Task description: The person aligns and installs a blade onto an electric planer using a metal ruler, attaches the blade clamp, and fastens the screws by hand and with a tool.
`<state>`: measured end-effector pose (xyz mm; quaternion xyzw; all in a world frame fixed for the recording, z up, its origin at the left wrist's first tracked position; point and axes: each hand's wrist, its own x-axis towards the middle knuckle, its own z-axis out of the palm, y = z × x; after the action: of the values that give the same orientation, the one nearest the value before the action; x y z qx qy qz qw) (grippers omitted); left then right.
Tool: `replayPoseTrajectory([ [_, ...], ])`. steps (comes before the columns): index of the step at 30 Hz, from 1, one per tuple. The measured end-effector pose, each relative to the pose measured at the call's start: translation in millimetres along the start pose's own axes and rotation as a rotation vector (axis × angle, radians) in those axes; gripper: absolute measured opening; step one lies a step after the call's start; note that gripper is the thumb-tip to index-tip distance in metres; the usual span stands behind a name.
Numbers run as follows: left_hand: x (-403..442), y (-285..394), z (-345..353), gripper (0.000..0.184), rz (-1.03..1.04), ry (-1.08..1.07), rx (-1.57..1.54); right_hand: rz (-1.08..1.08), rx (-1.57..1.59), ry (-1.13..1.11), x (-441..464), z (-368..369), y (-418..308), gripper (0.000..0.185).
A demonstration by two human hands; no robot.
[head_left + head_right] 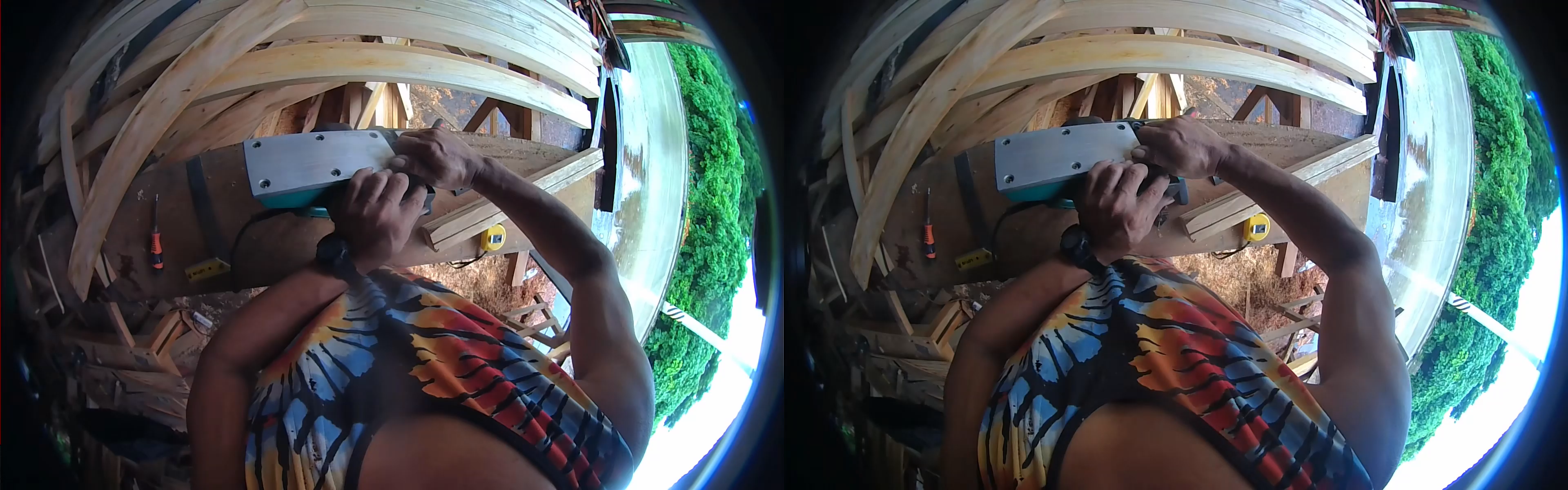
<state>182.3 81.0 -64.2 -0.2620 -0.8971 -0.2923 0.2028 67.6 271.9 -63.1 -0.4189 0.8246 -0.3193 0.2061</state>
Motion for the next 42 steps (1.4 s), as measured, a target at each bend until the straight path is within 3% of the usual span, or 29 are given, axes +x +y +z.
replayPoseTrajectory([
  [7,0.9,1.3,-2.4,0.035,0.011,-0.006,0.028,0.077,-0.055,0.058,2.6,8.6,0.0,0.017],
  [15,-1.0,0.1,-0.4,0.031,0.032,-0.007,0.055,0.014,-0.12,0.129,1.2,16.2,1.9,0.016],
  [20,0.5,-0.1,1.3,0.03,0.009,0.021,0.002,0.003,0.056,0.153,0.8,8.7,5.3,0.024],
  [24,0.0,-0.8,-0.9,0.031,0.014,0.009,-0.016,0.13,0.033,0.136,7.5,-7.4,-2.8,0.029],
  [27,-1.2,-0.2,0.9,0.03,-0.004,-0.013,-0.015,-0.072,-0.121,0.161,14.4,-5.4,10.6,0.03],
  [28,0.4,-0.6,1.2,0.03,0.005,-0.002,-0.013,0.092,-0.118,0.133,13.7,-1.1,13.0,0.027],
  [31,-0.4,0.1,-0.2,0.03,0.009,0.013,-0.008,-0.16,-0.228,0.099,18.5,1.8,19.9,0.026],
  [33,-0.6,0.3,0.9,0.03,0.006,0.02,-0.012,-0.208,-0.214,0.122,16.1,9.5,27.3,0.017],
  [37,-0.3,0.8,-0.3,0.03,-0.006,0.015,-0.011,-0.296,-0.145,0.127,17.4,8.7,32.3,0.02],
  [42,-0.4,1.8,-1.1,0.027,-0.005,0.018,-0.007,-0.138,0.048,-0.003,23.5,-2.2,25.2,0.019],
])
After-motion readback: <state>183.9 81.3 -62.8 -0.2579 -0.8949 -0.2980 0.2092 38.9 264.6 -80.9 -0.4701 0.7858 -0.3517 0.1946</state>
